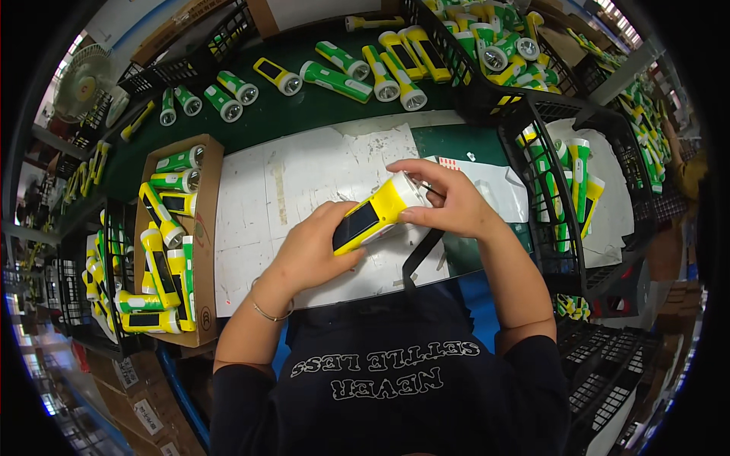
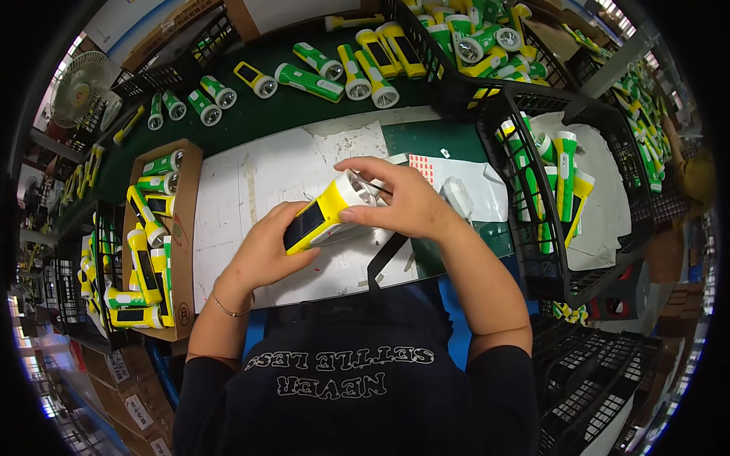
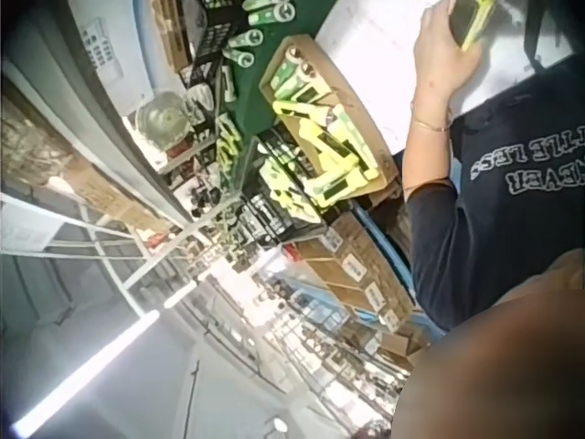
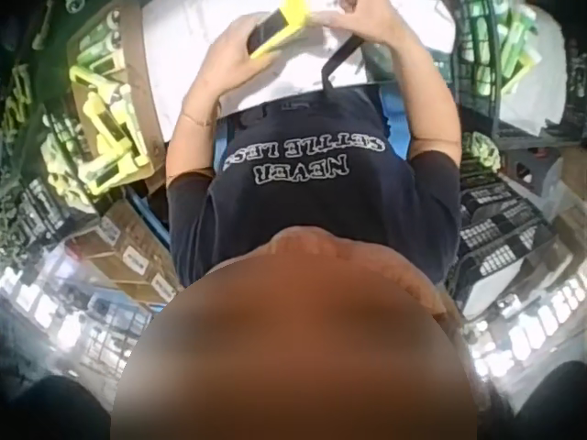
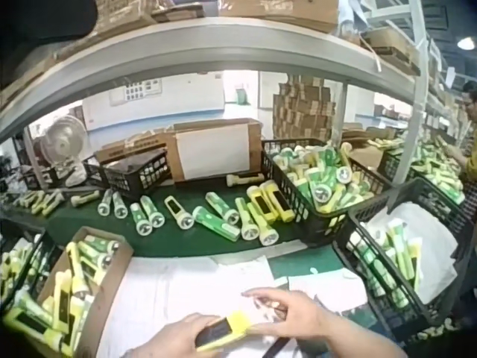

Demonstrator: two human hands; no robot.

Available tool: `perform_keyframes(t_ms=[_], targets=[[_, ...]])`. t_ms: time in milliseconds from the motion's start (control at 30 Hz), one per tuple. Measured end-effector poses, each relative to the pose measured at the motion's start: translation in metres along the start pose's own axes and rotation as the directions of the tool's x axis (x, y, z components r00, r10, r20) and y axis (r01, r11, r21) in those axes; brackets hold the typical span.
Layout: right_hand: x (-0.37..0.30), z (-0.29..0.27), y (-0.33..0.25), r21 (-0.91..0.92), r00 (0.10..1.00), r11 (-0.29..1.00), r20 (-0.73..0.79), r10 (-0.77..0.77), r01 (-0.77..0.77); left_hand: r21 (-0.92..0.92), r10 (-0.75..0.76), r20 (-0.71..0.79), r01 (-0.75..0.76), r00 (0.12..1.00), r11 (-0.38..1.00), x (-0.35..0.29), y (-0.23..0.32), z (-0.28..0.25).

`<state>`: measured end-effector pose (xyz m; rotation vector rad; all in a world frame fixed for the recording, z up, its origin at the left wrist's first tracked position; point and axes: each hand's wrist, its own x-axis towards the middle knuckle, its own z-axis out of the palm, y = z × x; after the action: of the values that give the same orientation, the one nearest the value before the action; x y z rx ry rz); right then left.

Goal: Assembling, testing, and labeling handheld flashlights on a production line.

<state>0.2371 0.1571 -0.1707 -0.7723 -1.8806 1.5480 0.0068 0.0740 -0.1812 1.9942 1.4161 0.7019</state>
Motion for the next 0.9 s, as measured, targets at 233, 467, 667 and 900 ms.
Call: perform_keyframes(t_ms=[233, 467, 667, 900], targets=[[-0.017, -0.007, 0.01, 0.234, 0.992, 0.971, -0.102, 0.08, -0.054, -0.052, -0.094, 0.074, 0.098, 0.993, 0.994, -0.016, -0.005, -0.054], [-0.031, -0.018, -0.022, -0.423, 0.935, 0.897, -0.353, -0.031, -0.13, -0.152, -0.066, -0.009, 0.063, 0.998, 0.986, -0.009, -0.006, -0.04], [-0.101, -0.139, -0.053, -0.288, 0.43, 0.954, -0.853, -0.295, 0.083, -0.226, -0.18, -0.078, 0.158, 0.981, 0.961, -0.014, -0.027, -0.039], [-0.181, -0.206, -0.009, -0.403, 0.313, 0.609, -0.915, -0.255, -0.683, -0.275, -0.159, -0.027, 0.145, 0.987, 0.95, 0.001, -0.034, -0.029]])
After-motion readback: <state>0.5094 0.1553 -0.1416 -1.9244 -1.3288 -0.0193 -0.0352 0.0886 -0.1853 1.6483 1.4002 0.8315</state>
